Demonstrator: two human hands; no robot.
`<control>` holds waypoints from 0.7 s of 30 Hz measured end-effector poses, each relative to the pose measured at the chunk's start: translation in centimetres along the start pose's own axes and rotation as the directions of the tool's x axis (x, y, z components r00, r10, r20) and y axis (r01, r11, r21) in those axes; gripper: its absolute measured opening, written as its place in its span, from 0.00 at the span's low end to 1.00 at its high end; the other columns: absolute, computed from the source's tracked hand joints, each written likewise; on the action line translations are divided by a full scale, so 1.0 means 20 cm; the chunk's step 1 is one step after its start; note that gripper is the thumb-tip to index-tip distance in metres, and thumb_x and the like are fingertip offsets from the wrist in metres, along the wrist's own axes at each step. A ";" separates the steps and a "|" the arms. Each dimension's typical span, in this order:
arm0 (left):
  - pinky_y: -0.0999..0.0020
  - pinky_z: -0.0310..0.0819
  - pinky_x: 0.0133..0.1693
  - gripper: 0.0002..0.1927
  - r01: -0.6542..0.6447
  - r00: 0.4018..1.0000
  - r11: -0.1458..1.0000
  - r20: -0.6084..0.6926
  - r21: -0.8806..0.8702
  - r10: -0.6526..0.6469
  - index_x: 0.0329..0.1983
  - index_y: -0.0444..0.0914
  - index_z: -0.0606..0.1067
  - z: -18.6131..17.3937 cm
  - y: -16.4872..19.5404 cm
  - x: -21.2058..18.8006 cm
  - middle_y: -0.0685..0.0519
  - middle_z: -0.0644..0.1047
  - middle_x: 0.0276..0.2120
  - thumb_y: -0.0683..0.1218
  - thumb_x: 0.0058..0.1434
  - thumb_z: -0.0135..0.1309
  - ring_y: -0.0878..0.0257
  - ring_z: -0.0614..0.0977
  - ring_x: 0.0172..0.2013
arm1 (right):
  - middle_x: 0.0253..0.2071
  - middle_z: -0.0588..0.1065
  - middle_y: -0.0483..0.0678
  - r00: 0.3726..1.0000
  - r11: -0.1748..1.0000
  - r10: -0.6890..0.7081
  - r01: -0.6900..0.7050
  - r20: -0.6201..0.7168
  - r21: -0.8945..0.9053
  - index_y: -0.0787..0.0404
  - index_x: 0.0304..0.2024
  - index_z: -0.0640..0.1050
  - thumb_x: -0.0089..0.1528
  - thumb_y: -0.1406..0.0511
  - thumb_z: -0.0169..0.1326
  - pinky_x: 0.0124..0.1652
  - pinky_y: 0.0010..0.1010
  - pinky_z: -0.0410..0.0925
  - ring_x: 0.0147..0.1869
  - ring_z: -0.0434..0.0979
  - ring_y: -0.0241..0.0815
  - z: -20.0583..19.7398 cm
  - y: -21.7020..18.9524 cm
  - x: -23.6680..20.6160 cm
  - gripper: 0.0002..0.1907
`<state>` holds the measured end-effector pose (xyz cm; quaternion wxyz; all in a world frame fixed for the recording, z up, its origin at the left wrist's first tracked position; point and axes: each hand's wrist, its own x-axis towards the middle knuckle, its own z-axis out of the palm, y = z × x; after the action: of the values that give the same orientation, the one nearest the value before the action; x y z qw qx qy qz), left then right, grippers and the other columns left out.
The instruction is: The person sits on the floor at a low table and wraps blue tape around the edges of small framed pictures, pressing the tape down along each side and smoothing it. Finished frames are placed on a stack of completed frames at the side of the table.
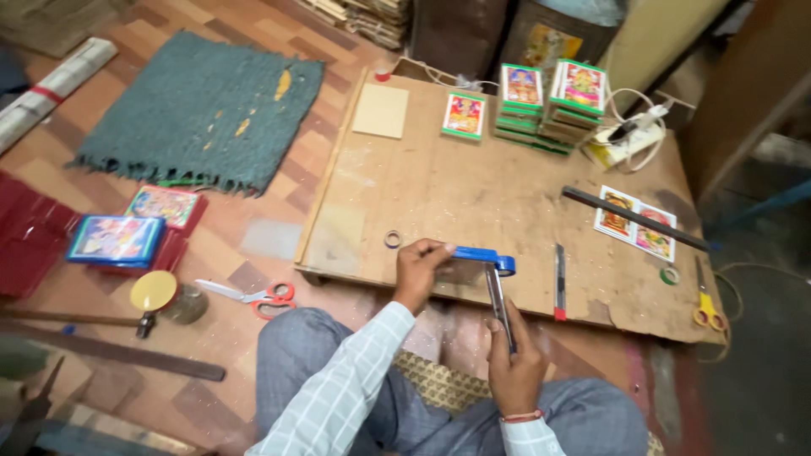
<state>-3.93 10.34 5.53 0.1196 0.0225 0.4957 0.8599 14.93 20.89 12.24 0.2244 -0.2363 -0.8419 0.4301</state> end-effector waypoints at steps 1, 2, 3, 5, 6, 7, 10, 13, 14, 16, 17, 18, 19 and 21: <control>0.68 0.83 0.36 0.07 -0.013 1.000 1.000 0.011 0.000 0.013 0.34 0.30 0.80 0.02 0.01 -0.01 0.51 0.81 0.31 0.41 0.62 0.61 0.66 0.82 0.32 | 0.26 0.77 0.54 0.998 0.998 -0.051 0.049 -0.034 -0.047 0.59 0.62 0.78 0.63 0.66 0.57 0.26 0.33 0.67 0.24 0.72 0.38 -0.01 -0.02 0.01 0.23; 0.69 0.83 0.36 0.07 -0.018 1.000 1.000 0.011 0.002 0.018 0.34 0.30 0.79 0.04 0.02 -0.01 0.51 0.81 0.31 0.41 0.62 0.61 0.66 0.82 0.32 | 0.28 0.79 0.55 0.992 0.991 -0.102 0.095 -0.070 -0.096 0.61 0.60 0.80 0.62 0.66 0.58 0.27 0.35 0.67 0.24 0.72 0.40 -0.01 -0.03 0.01 0.22; 0.69 0.83 0.36 0.07 -0.022 1.000 1.000 0.013 0.004 0.022 0.34 0.30 0.79 0.05 0.02 -0.02 0.51 0.81 0.31 0.41 0.62 0.61 0.67 0.82 0.32 | 0.33 0.80 0.57 0.970 0.974 -0.218 0.209 -0.105 -0.089 0.62 0.59 0.79 0.63 0.67 0.58 0.31 0.35 0.69 0.30 0.76 0.42 -0.01 -0.03 0.02 0.20; 0.70 0.82 0.35 0.07 -0.026 1.000 1.000 0.010 0.016 0.026 0.34 0.30 0.79 0.05 0.02 -0.02 0.52 0.81 0.31 0.42 0.62 0.61 0.67 0.82 0.31 | 0.44 0.81 0.59 0.881 0.898 -0.439 0.429 -0.177 -0.096 0.64 0.56 0.79 0.64 0.68 0.57 0.39 0.35 0.73 0.42 0.84 0.47 0.01 -0.04 0.04 0.17; 0.70 0.81 0.35 0.08 -0.029 1.000 0.999 0.004 0.032 0.029 0.34 0.30 0.79 0.04 0.02 -0.01 0.52 0.81 0.30 0.42 0.62 0.61 0.67 0.82 0.30 | 0.43 0.81 0.60 0.884 0.899 -0.437 0.422 -0.169 -0.115 0.65 0.56 0.80 0.64 0.69 0.58 0.40 0.37 0.73 0.42 0.83 0.49 0.02 -0.05 0.05 0.17; 0.71 0.81 0.34 0.08 -0.030 1.000 0.998 -0.003 0.048 0.030 0.33 0.30 0.79 0.03 0.02 -0.01 0.52 0.81 0.30 0.42 0.62 0.61 0.67 0.81 0.30 | 0.43 0.81 0.60 0.887 0.900 -0.433 0.415 -0.160 -0.134 0.65 0.55 0.80 0.63 0.69 0.58 0.40 0.38 0.72 0.41 0.83 0.52 0.02 -0.05 0.05 0.17; 0.71 0.80 0.34 0.08 -0.055 0.998 0.997 0.004 0.059 0.055 0.33 0.30 0.80 0.00 0.04 -0.02 0.52 0.81 0.28 0.42 0.62 0.62 0.67 0.81 0.29 | 0.43 0.81 0.60 0.876 0.885 -0.457 0.430 -0.155 -0.178 0.66 0.54 0.80 0.63 0.69 0.59 0.41 0.39 0.73 0.42 0.83 0.55 0.05 -0.09 0.05 0.16; 0.72 0.78 0.34 0.08 -0.051 0.999 0.997 0.002 0.055 0.051 0.33 0.31 0.79 -0.01 0.07 -0.04 0.52 0.81 0.28 0.42 0.62 0.62 0.67 0.81 0.28 | 0.42 0.81 0.59 0.878 0.878 -0.458 0.424 -0.138 -0.222 0.66 0.53 0.81 0.62 0.69 0.60 0.40 0.40 0.72 0.41 0.83 0.56 0.07 -0.12 0.04 0.16; 0.72 0.78 0.33 0.08 -0.056 0.998 0.997 0.002 0.052 0.056 0.33 0.31 0.80 -0.01 0.08 -0.04 0.52 0.81 0.28 0.42 0.62 0.62 0.68 0.81 0.28 | 0.41 0.81 0.59 0.883 0.878 -0.452 0.415 -0.128 -0.237 0.65 0.52 0.81 0.62 0.69 0.60 0.40 0.41 0.72 0.40 0.83 0.56 0.08 -0.13 0.04 0.16; 0.73 0.78 0.33 0.08 -0.063 0.998 0.997 0.003 0.049 0.063 0.33 0.30 0.80 -0.01 0.09 -0.05 0.53 0.81 0.28 0.42 0.62 0.62 0.68 0.81 0.28 | 0.41 0.81 0.59 0.880 0.878 -0.455 0.418 -0.135 -0.233 0.65 0.53 0.81 0.62 0.69 0.60 0.39 0.40 0.72 0.40 0.83 0.55 0.08 -0.14 0.04 0.16; 0.73 0.78 0.33 0.08 -0.067 0.998 0.996 0.004 0.058 0.067 0.33 0.30 0.80 0.00 0.10 -0.05 0.53 0.81 0.28 0.42 0.62 0.62 0.68 0.81 0.28 | 0.41 0.81 0.59 0.880 0.879 -0.455 0.418 -0.139 -0.231 0.65 0.53 0.81 0.62 0.69 0.60 0.39 0.39 0.72 0.40 0.83 0.55 0.08 -0.14 0.04 0.16; 0.73 0.77 0.33 0.08 -0.071 0.997 0.995 0.006 0.067 0.071 0.33 0.30 0.80 0.00 0.10 -0.05 0.52 0.81 0.28 0.42 0.62 0.62 0.68 0.80 0.28 | 0.41 0.81 0.59 0.883 0.880 -0.448 0.409 -0.137 -0.241 0.65 0.53 0.81 0.62 0.69 0.61 0.38 0.40 0.72 0.39 0.83 0.55 0.08 -0.14 0.04 0.16; 0.73 0.77 0.33 0.09 -0.074 0.997 0.994 0.007 0.077 0.074 0.33 0.30 0.80 0.00 0.10 -0.05 0.52 0.81 0.27 0.43 0.63 0.62 0.68 0.80 0.28 | 0.40 0.81 0.60 0.887 0.881 -0.441 0.401 -0.135 -0.250 0.65 0.54 0.81 0.62 0.69 0.61 0.38 0.40 0.72 0.39 0.83 0.55 0.08 -0.14 0.04 0.17; 0.73 0.77 0.33 0.08 -0.060 0.998 0.996 0.003 0.066 0.060 0.33 0.30 0.80 0.01 0.11 -0.05 0.52 0.81 0.27 0.43 0.62 0.62 0.68 0.81 0.27 | 0.39 0.80 0.60 0.887 0.880 -0.440 0.395 -0.140 -0.265 0.64 0.54 0.81 0.62 0.69 0.61 0.37 0.39 0.72 0.39 0.83 0.55 0.08 -0.14 0.04 0.17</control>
<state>-3.33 9.17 7.51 0.0929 0.0418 0.5231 0.8462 12.73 18.86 13.83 0.3650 -0.1136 -0.8907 0.2461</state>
